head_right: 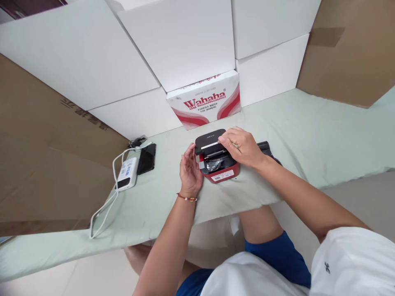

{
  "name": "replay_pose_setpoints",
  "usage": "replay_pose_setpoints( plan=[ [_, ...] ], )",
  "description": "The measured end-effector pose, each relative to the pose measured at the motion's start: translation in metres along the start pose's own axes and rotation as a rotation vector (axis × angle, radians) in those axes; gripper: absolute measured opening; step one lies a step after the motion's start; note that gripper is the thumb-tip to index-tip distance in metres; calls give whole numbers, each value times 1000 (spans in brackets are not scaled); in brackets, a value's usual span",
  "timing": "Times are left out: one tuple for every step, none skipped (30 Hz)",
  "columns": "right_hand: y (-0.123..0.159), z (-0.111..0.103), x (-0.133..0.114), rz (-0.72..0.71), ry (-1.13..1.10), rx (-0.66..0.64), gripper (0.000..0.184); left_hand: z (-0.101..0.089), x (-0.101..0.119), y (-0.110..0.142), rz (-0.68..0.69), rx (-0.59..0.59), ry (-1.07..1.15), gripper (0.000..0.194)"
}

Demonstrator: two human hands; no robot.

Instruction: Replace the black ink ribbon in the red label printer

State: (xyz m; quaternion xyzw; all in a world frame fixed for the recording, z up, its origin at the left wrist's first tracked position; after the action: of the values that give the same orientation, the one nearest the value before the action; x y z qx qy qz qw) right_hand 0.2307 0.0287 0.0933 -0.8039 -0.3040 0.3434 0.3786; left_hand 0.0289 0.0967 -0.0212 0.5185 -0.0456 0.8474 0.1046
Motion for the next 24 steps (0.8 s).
replay_pose_setpoints(
  plan=[
    [5,1,1,3,-8,14,52,0,0,1,-3,2,-9,52],
    [10,1,2,7,-14,29,54,0,1,1,-5,6,-17,53],
    [15,2,4,12,-22,43,55,0,1,2,-5,4,-25,54],
    [18,3,6,17,-30,56,55,1,1,2,-4,-4,-30,55],
    [21,3,7,25,-37,60,56,1,1,2,-1,-13,-35,55],
    [23,5,9,40,-46,50,56,2,1,2,4,-23,-41,54],
    [24,7,11,58,-55,29,57,3,1,2,9,-33,-50,50],
    [24,9,12,78,-61,5,58,4,1,1,14,-44,-63,44],
    [24,10,13,102,-64,-17,58,5,1,1,15,-58,-73,37],
    [24,11,13,126,-66,-33,59,6,0,0,10,-78,-78,30],
    [24,11,13,145,-66,-34,60,7,-1,0,4,-102,-74,29],
    [24,10,12,160,-66,-24,60,9,-1,0,-2,-126,-63,34],
    [24,9,10,172,-65,-13,59,10,-2,0,-7,-147,-47,44],
    [23,9,8,178,-63,-3,57,11,-2,0,-12,-163,-32,55],
    [23,8,6,178,-62,4,53,11,-2,0,-17,-173,-23,66],
    [22,8,4,171,-65,5,46,11,-3,0,-23,-178,-21,74],
    [21,9,1,156,-73,-4,37,12,-3,0,-33,-183,-26,80],
    [19,10,-3,129,-85,-25,33,12,-4,0,-44,-186,-33,85],
    [18,13,-7,89,-105,-51,35,13,-5,1,-54,-190,-40,88],
    [17,16,-12,38,-134,-82,39,13,-5,1,-62,-192,-45,91],
    [16,19,-18,-24,-167,-111,39,12,-5,1,-68,-193,-49,92],
    [16,21,-24,-87,-200,-132,32,11,-5,1,-75,-191,-51,94],
    [16,22,-29,-145,-232,-137,25,10,-5,1,-80,-189,-50,95],
    [17,21,-34,-190,-262,-131,21,9,-5,1,-84,-186,-46,98]
  ],
)
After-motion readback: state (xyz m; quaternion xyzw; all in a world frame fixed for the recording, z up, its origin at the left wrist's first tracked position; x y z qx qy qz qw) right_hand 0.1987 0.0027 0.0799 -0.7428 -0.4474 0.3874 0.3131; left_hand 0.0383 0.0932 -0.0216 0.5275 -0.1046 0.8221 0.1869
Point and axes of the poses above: each hand's wrist, its own y-axis away from the middle knuckle, its own z-axis out of the palm, x = y × z, the point moved 9 cm from there along -y, towards the middle knuckle, and after that the axes turned 14 degrees about -z, right-handed, at the moved point
